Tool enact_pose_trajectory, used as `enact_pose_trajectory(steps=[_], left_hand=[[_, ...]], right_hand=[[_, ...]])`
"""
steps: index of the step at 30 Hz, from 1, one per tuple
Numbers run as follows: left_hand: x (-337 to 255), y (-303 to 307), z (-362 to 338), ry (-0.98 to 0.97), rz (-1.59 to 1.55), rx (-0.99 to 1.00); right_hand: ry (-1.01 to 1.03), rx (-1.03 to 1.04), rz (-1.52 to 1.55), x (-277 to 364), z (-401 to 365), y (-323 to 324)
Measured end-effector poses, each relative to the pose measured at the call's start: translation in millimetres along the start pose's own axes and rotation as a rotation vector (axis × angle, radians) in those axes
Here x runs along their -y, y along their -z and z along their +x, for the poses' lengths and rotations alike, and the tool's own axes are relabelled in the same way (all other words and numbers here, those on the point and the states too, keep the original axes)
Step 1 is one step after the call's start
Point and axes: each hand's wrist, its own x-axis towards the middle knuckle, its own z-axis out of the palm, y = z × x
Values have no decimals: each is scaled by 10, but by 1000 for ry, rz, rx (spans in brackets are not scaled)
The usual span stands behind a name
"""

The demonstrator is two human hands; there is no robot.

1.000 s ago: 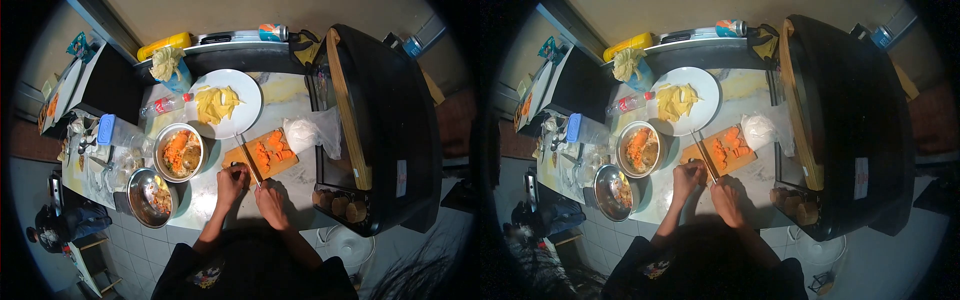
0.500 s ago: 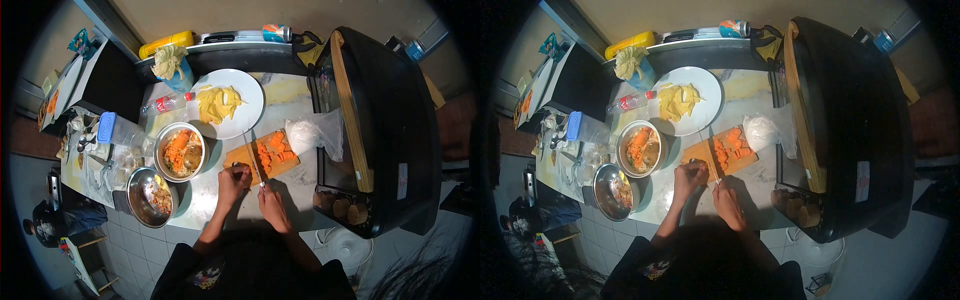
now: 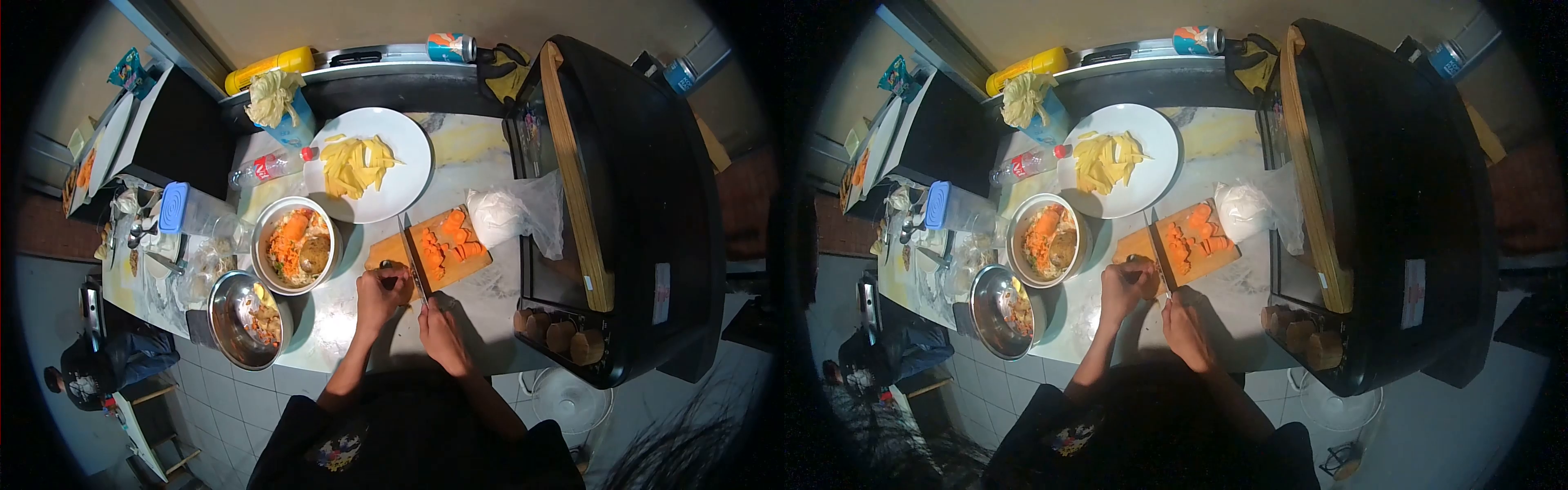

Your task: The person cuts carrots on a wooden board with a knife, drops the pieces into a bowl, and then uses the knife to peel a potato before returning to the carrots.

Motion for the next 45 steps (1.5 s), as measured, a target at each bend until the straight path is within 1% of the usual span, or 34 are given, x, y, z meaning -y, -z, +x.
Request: enact_pose_trajectory(steps=[3, 6, 8, 12, 14, 15, 18, 20, 25, 27, 28, 30, 32, 33, 35, 38, 39, 41, 42, 43, 44, 45], left_hand=[[68, 0, 17, -55, 17, 3], [64, -12, 10, -54, 18, -12], [72, -14, 9, -41, 2, -11], [55, -16, 9, -13, 1, -15], [73, -17, 14, -35, -4, -13], [79, -18, 17, -57, -11, -15], [66, -21, 13, -20, -7, -12], [56, -14, 16, -12, -8, -3], [25, 1, 26, -12, -6, 15], [9, 6, 21, 20, -3, 19], [30, 2, 25, 20, -2, 24], [88, -11, 33, -41, -5, 3], [66, -2, 38, -38, 16, 6], [52, 5, 42, -35, 39, 7], [40, -1, 44, -43, 37, -1], [23, -2, 42, -40, 38, -1], [21, 2, 33, -30, 41, 9], [7, -6, 26, -42, 24, 3], [-2, -7, 22, -55, 6, -4], [-14, 0, 22, -55, 5, -4], [-28, 7, 17, -35, 8, 6], [-41, 12, 16, -18, 11, 14]], right_hand=[[-14, 12, -7, -29, 6, -28], [-1, 15, -4, 59, 14, 26], [31, -23, -22, 38, 25, -19], [3, 3, -16, -7, 49, -69], [-102, 163, -19, 32, 72, -20], [-104, 163, -18, 27, 66, -33], [-113, 139, -41, -1, 42, -99], [-64, 94, -37, 2, 32, -114], [-53, 87, -21, 188, 34, 6], [-62, 95, -11, 185, 41, -12], [-42, 83, -22, 155, 50, -45], [-27, 71, -33, 114, 40, -80], [89, -35, -145, 116, 38, -93], [87, -34, -145, 126, 43, -93], [-14, 21, -82, 150, 53, -77], [-30, 10, -84, 183, 68, -59], [-33, 11, -83, 162, 58, -66], [129, -37, -163, 109, 57, -82], [128, -37, -162, 111, 60, -98], [82, -49, -168, 127, 68, -118], [36, -61, -174, 136, 64, -129], [38, -63, -174, 140, 58, -128]])
